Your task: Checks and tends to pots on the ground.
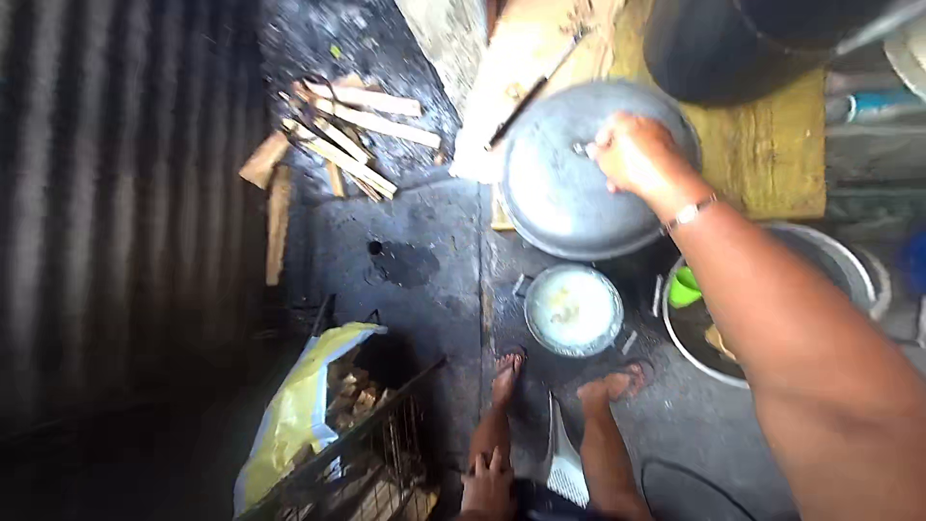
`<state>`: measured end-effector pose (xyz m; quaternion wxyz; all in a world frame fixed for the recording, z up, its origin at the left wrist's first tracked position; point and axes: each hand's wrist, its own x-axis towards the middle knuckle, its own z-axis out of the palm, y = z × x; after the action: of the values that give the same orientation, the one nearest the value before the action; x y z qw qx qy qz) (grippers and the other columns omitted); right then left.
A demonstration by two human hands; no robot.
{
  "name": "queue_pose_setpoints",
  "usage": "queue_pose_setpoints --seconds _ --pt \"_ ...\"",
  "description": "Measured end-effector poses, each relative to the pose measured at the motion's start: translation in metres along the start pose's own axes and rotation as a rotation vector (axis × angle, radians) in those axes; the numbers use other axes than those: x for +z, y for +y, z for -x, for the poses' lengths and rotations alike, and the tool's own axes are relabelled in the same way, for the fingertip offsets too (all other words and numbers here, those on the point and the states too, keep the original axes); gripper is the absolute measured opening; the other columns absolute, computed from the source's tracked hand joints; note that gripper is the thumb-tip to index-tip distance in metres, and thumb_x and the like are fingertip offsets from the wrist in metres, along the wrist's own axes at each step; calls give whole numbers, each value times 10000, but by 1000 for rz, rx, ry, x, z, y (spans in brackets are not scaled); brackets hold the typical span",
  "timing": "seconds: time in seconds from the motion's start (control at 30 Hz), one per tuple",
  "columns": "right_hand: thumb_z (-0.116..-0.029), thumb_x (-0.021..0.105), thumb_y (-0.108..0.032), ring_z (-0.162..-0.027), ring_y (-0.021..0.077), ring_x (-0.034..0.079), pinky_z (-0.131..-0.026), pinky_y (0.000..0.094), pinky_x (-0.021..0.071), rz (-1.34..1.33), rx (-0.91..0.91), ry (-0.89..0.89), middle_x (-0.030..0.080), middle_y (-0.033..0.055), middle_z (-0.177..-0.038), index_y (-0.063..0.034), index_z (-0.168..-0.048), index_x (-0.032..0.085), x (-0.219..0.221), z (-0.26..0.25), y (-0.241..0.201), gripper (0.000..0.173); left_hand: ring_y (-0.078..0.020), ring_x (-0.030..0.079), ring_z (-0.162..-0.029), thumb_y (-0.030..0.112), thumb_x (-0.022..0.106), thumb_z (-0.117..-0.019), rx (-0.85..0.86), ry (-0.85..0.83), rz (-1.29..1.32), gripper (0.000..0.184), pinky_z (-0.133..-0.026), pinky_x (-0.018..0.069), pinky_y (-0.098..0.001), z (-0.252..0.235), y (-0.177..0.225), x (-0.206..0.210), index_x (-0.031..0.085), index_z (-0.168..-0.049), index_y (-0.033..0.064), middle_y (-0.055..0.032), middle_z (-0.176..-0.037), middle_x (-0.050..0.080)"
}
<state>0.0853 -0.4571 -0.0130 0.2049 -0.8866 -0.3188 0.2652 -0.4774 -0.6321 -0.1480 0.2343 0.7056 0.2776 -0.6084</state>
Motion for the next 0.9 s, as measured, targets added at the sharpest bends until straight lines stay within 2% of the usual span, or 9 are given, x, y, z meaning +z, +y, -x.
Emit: queue_pose_setpoints --seconds 0.1,0.2,0.3,0.43,0.5,0.6,0.7,0.8,0.9 --pt "-1057 520 -338 -960 316 714 -888 521 558 36 -60 114 698 190 -1104 -58 -1351 569 -10 31 0 409 -518 266 -1505 571 603 -943 -5 -28 -35 591 -968 446 -774 2 1 -8 555 -1474 316 -100 -1707 245" --pt "-1060 505 -334 -856 305 679 -803 543 555 75 -298 7 673 124 -923 -61 -1301 596 8 102 40 375 -492 270 -1511 573 599 -948 -22 -33 -48 557 -967 472 -733 1 -1 -10 568 -1456 348 -76 -1706 252" --pt "-1035 589 -306 -887 322 696 -780 551 577 145 -290 -422 687 138 -989 -78 -1185 665 73 220 122 283 -462 262 -1522 571 553 -984 -29 -45 -46 512 -984 474 -706 -1 -1 -10 584 -1446 351 -46 -1709 246" --pt "-1014 609 -470 -1334 443 516 -1086 640 428 37 -10 -1087 566 234 -1414 -56 -1371 612 153 385 212 547 -456 260 -1524 559 526 -1004 -51 -49 -52 486 -999 454 -717 0 10 -2 578 -1449 371 -41 -1716 230" --pt "-958 665 -535 -1434 391 429 -1121 663 372 -82 48 -1074 529 138 -1506 -149 -1418 607 170 455 226 603 -482 234 -1528 561 548 -996 -29 -46 -87 534 -1084 303 -790 2 20 -7 555 -1477 330 -87 -1705 252" --pt "-944 569 -683 -1588 357 116 -1181 717 210 -80 138 -1051 329 47 -1674 -233 -1534 496 187 510 239 746 -493 187 -1547 652 517 -980 177 -102 -173 673 -1129 34 -850 -10 44 -18 558 -1484 209 -165 -1614 419" --pt "-947 531 -708 -1595 370 54 -1191 724 170 -104 185 -1018 292 39 -1694 -184 -1515 526 202 523 246 773 -396 245 -1557 713 369 -1014 395 -299 60 714 -1201 125 -748 -64 76 -17 505 -1536 245 -85 -1602 463" --pt "-953 549 -677 -1583 362 144 -1189 705 205 -101 192 -941 394 16 -1646 -164 -1451 595 214 535 252 716 -418 332 -1514 645 507 -1005 528 -494 302 773 -1213 223 -679 -137 108 18 441 -1574 127 -192 -1581 462" --pt "-938 599 -628 -1536 340 304 -1140 694 325 -103 157 -700 532 -32 -1544 -246 -1343 680 229 559 262 562 -404 379 -1493 603 617 -969 420 -311 246 732 -1227 259 -621 -181 125 42 533 -1503 109 -205 -1569 469"
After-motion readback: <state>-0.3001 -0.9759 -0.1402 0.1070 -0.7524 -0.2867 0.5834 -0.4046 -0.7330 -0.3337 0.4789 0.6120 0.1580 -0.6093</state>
